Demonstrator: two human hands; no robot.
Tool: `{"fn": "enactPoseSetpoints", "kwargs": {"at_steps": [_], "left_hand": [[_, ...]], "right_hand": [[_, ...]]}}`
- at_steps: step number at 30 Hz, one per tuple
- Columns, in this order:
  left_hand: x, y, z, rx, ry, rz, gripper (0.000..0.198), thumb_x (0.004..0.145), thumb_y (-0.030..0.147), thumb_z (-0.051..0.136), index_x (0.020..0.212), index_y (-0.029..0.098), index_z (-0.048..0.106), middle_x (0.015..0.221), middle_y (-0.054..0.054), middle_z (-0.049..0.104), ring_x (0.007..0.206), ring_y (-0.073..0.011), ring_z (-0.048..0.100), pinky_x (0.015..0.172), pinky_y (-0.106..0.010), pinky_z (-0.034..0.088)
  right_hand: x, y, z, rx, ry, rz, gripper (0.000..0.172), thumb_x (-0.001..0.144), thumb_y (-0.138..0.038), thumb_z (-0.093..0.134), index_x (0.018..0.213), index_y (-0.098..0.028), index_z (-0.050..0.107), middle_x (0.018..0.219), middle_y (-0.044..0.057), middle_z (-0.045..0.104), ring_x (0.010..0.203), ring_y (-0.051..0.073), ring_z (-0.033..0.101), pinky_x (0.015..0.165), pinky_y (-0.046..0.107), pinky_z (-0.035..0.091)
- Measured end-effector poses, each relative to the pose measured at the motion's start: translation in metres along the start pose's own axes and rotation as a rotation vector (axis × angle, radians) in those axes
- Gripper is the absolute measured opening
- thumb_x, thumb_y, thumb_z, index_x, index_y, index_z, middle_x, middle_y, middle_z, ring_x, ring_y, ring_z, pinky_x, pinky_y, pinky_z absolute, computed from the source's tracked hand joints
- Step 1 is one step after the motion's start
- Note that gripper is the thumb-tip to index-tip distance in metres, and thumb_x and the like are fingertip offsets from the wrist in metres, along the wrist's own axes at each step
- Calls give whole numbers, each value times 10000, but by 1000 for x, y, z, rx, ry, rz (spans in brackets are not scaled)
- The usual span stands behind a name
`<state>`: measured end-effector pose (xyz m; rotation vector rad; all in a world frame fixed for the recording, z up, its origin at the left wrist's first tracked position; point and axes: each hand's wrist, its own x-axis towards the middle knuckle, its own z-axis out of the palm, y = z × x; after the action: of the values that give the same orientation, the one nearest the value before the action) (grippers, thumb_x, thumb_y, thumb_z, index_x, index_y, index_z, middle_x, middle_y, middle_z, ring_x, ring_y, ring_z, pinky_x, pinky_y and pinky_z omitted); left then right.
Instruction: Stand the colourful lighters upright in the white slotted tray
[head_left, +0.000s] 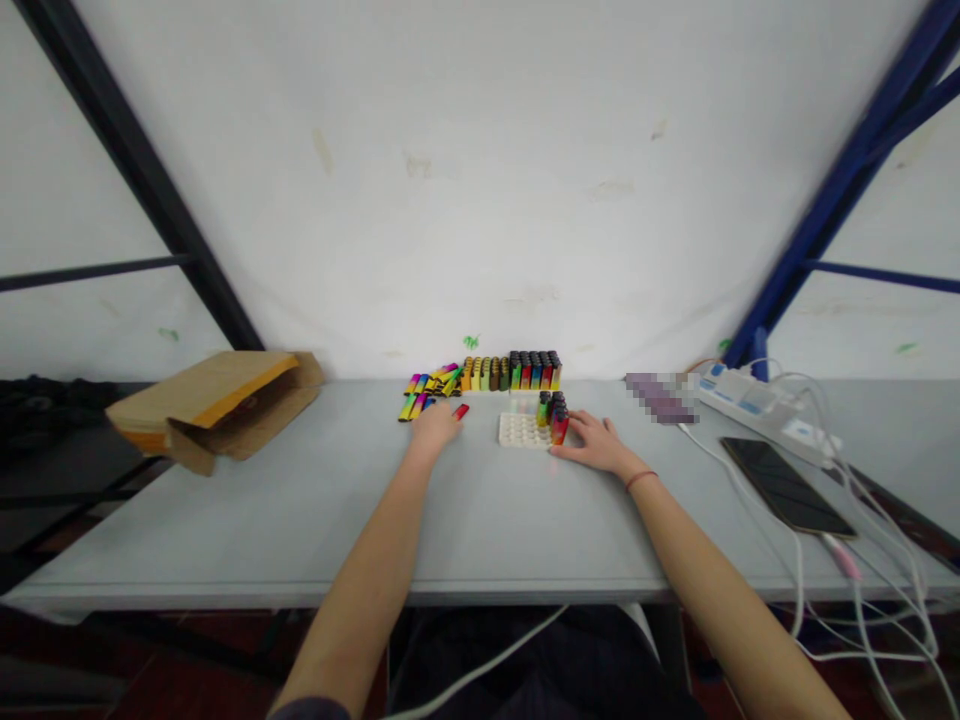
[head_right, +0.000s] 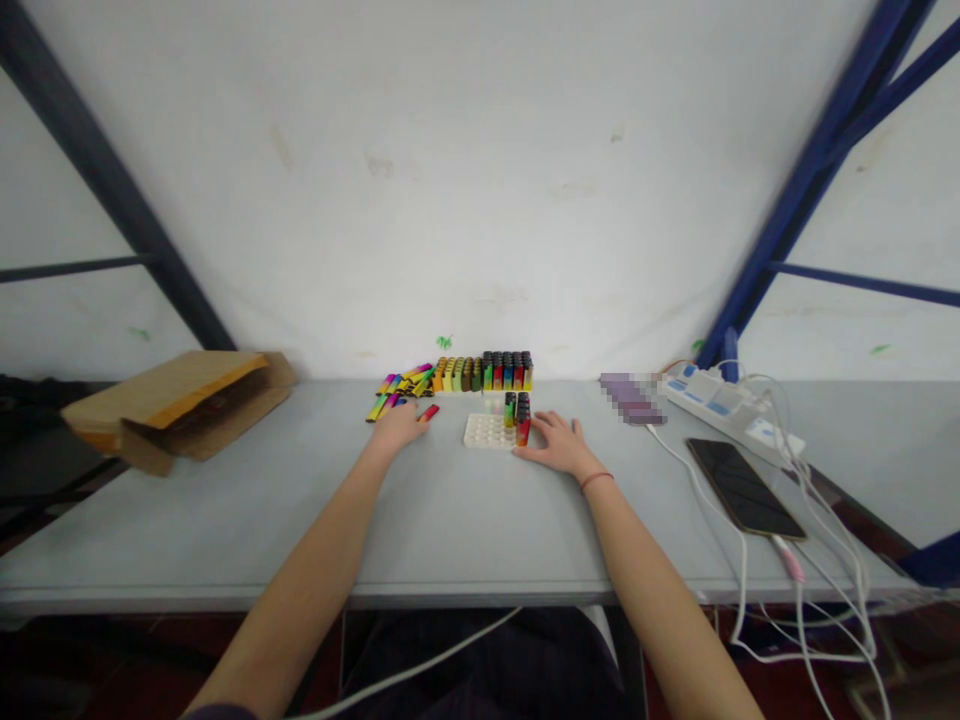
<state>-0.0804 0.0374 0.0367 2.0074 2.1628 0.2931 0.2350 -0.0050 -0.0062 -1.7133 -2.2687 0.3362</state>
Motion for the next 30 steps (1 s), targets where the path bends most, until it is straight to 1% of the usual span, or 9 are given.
{"fn": "enactPoseSetpoints", "kwargs": {"at_steps": [2,5,10,13,17,20,25,27,30], "left_hand": [[1,0,1,-14,-28,0,153,804,298,678,920,216,735,996,-136,770,1069,-342,698,860,-371,518],[-1,1,3,-124,-5,30,75,768,273,711,829,229,712,909,-110,768,1038,-323,703,860,-349,508],[-3,8,2,-319,-1,56,81,769,194,692,832,217,646,934,-111,759,1096,-323,682,920,-358,500],[-3,15,1,-491,-26,94,80,784,149,636,837,207,616,971,-101,740,1081,-293,677,917,-351,521],[-7,25,1,-921,-143,-12,123,870,258,602,987,236,576,953,-49,692,910,-208,684,750,-311,579],[-13,31,1,-1141,-240,-131,99,928,276,562,1001,243,503,906,-24,673,754,-152,669,702,-305,584],[-18,36,-2,-1304,-389,-241,97,962,221,529,968,237,434,778,18,649,661,-133,673,678,-286,569],[-18,35,-3,-1361,-428,-233,101,966,264,546,964,244,447,680,60,576,601,-119,635,673,-284,566],[-17,35,-5,-1446,-537,-226,180,958,410,557,952,244,486,610,81,504,512,-101,537,629,-277,550]], "right_hand": [[0,0,0,-2,0,3,746,880,-685,600,1497,-275,515,1608,152,427,1486,408,357,1182,742,167],[0,0,0,-3,-4,3,754,874,-701,600,1498,-284,516,1610,148,425,1483,416,358,1178,747,166],[0,0,0,-1,-4,3,747,878,-689,603,1497,-280,514,1609,154,426,1485,406,360,1177,750,165],[-1,-1,-1,0,-6,0,729,888,-671,602,1494,-275,516,1615,152,420,1495,399,349,1176,760,161],[-1,-2,-2,-13,-10,6,725,890,-661,605,1494,-269,519,1617,155,417,1503,398,336,1184,751,167],[0,-1,-1,-18,-9,5,730,887,-663,605,1498,-273,516,1613,156,423,1492,401,355,1185,743,179],[0,0,0,-24,0,5,733,876,-691,599,1487,-293,529,1606,150,432,1487,406,359,1182,738,191],[0,0,0,-21,0,5,740,874,-690,604,1490,-286,526,1605,153,433,1486,409,361,1182,739,190],[0,0,0,-15,-5,1,737,881,-674,611,1493,-273,523,1607,156,429,1486,406,360,1183,742,180]]}}
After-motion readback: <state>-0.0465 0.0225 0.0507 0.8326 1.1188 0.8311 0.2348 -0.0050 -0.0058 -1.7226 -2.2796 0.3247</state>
